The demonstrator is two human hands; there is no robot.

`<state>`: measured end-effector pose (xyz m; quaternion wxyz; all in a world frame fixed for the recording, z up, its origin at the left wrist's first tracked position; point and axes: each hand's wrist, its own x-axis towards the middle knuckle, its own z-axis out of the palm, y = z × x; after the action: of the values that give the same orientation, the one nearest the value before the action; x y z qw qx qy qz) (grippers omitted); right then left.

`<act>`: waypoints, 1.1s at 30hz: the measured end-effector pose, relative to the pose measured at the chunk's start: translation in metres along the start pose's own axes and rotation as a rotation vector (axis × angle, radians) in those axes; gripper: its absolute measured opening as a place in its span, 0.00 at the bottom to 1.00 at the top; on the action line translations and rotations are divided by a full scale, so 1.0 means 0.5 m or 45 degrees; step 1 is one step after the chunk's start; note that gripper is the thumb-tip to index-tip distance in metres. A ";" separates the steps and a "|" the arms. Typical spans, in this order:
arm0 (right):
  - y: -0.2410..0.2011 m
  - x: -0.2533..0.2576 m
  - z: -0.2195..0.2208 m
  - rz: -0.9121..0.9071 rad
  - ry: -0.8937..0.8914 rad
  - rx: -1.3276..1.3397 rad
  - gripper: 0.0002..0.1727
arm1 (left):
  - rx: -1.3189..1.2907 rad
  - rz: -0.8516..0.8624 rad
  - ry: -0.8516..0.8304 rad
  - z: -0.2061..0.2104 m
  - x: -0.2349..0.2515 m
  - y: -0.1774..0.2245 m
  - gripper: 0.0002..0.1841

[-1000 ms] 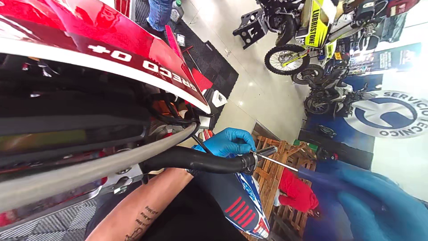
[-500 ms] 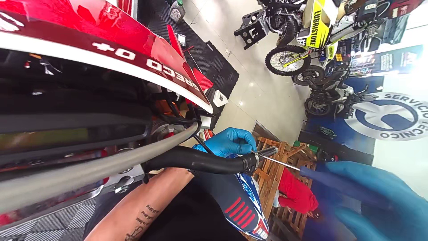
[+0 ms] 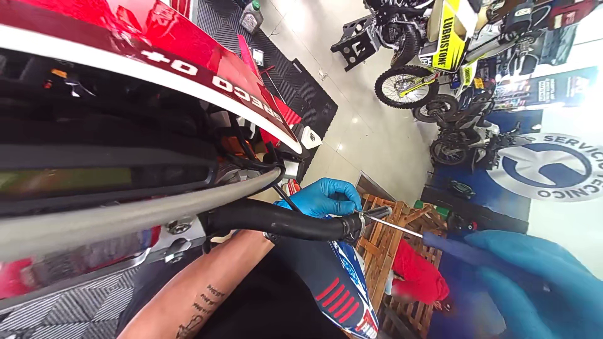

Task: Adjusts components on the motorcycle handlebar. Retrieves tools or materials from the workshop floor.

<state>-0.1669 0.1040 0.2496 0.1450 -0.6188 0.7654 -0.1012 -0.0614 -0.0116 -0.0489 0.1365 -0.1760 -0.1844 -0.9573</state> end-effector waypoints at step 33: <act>-0.037 -0.253 0.534 0.187 -0.360 0.932 0.10 | 1.010 -0.311 1.282 0.224 -0.598 -0.001 0.18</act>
<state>-0.0331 0.2301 0.0175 0.4666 -0.4778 0.6935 -0.2705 0.2399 0.0925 -0.0675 0.1510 0.3799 -0.4560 -0.7905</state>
